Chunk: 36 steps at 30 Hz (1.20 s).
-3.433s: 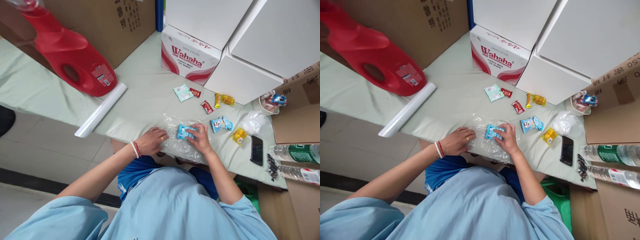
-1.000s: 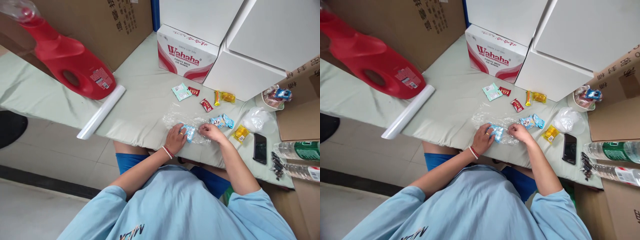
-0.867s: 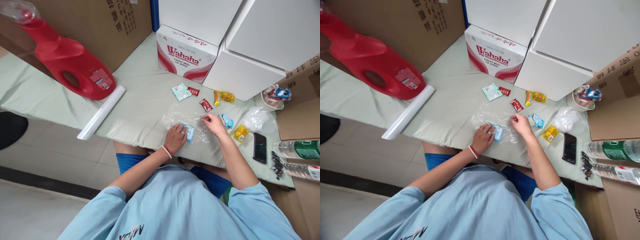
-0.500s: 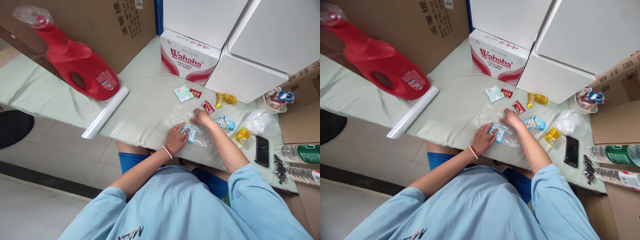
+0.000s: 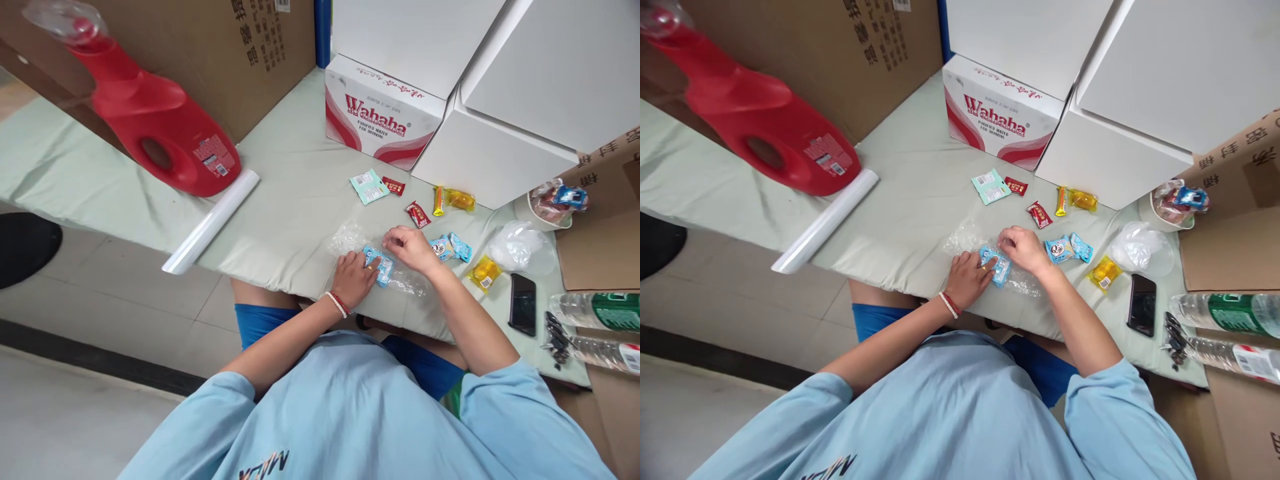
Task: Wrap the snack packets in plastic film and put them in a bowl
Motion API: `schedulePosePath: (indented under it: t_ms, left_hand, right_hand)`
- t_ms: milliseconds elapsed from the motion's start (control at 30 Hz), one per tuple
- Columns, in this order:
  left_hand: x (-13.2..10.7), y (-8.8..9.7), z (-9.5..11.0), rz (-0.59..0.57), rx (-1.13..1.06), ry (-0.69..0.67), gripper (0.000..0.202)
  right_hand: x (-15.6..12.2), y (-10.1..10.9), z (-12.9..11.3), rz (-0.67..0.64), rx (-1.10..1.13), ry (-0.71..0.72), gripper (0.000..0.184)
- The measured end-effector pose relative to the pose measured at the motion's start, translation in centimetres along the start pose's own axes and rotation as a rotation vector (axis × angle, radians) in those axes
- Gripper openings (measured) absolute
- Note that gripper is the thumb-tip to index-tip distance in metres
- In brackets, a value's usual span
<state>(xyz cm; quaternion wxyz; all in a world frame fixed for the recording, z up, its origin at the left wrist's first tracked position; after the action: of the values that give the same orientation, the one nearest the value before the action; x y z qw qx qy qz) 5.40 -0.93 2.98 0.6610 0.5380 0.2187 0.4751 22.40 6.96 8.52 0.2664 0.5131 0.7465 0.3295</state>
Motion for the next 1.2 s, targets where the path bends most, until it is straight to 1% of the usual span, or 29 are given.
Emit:
schedulePosePath:
  t_ms: [67,133,233,300,433,467,533,600,700,767,800,867,900,933,967,1000,1067,1133,1167,1200]
  left_hand:
    - [-0.1,-0.1,-0.1,0.008,-0.008,0.011,0.037]
    - [-0.2,-0.2,-0.3,0.007,-0.033,0.041,0.034]
    - [-0.3,-0.3,-0.6,-0.008,-0.068,0.07,0.032]
    - [-0.4,-0.4,-0.8,-0.005,-0.094,0.078,0.03]
    - [-0.5,-0.6,-1.1,0.048,-0.191,0.135,0.025]
    - [-0.5,-0.8,-1.1,0.078,-0.235,0.166,0.027]
    - [-0.5,-1.1,-1.4,0.158,-0.341,0.245,0.041]
    - [-0.5,-1.5,-1.8,0.222,-0.43,0.303,0.051]
    - [-0.7,-1.7,-2.5,0.242,-0.508,0.277,0.041]
    - [-1.0,-1.1,-3.2,0.296,-0.535,0.288,0.034]
    - [-1.2,-0.5,-3.6,0.357,-0.53,0.322,0.032]
    - [-1.4,1.3,-4.0,0.503,-0.46,0.391,0.031]
    - [-1.3,2.3,-3.9,0.556,-0.403,0.396,0.032]
    - [-1.0,3.4,-3.5,0.583,-0.342,0.372,0.035]
    - [-0.4,4.3,-3.0,0.579,-0.284,0.32,0.037]
    - [0.4,5.0,-2.5,0.545,-0.235,0.25,0.037]
    - [2.3,5.6,-1.8,0.421,-0.168,0.093,0.035]
    - [4.2,5.2,-2.3,0.25,-0.143,-0.021,0.039]
    - [4.9,4.7,-3.1,0.155,-0.146,-0.032,0.042]
    - [5.4,4.0,-4.2,0.055,-0.16,-0.014,0.045]
  right_hand:
    - [-2.1,-1.1,-1.2,0.073,-0.027,0.045,0.021]
    - [-4.1,-2.9,-1.8,0.117,-0.011,0.07,0.026]
    - [-6.2,-5.7,-1.7,0.181,0.076,0.085,0.035]
    - [-7.0,-6.9,-1.4,0.224,0.137,0.088,0.038]
    - [-7.7,-7.8,-1.0,0.256,0.178,0.058,0.041]
    - [-7.8,-7.8,-0.9,0.261,0.179,0.047,0.041]
    - [-7.8,-7.8,-0.7,0.267,0.17,0.04,0.042]
    - [-7.6,-8.0,-0.5,0.241,0.132,0.052,0.043]
    - [-7.2,-8.5,-0.3,0.139,-0.013,0.056,0.046]
    - [-7.0,-9.0,-0.4,0.091,-0.103,0.033,0.048]
    - [-6.9,-9.2,-0.5,0.079,-0.138,0.016,0.049]
    - [-6.9,-9.5,-0.9,0.062,-0.183,-0.009,0.049]
    - [-6.8,-9.7,-1.0,0.054,-0.202,-0.017,0.048]
    - [-6.8,-9.8,-1.2,0.046,-0.215,-0.021,0.047]
    - [-6.8,-10.0,-1.4,0.041,-0.218,-0.02,0.045]
    - [-6.8,-10.0,-1.5,0.04,-0.215,-0.019,0.044]
    - [-6.9,-10.1,-1.5,0.052,-0.196,-0.029,0.04]
    - [-7.1,-10.0,-1.4,0.062,-0.17,-0.03,0.039]
    - [-7.2,-9.9,-1.4,0.061,-0.158,-0.018,0.04]
    - [-7.4,-9.8,-1.5,0.058,-0.147,0.005,0.041]
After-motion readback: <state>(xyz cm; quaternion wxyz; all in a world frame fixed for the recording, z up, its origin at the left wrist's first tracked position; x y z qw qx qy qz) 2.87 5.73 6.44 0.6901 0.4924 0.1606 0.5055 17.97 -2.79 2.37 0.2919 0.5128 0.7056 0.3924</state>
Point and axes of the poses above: each hand's wrist, its own x-axis towards the middle knuckle, its own y-axis out of the back of the hand, z = x × y, the point moved 3 cm from there along x, towards the middle knuckle, and after that the axes turned 4 degrees about -y, right-handed, at the moved point
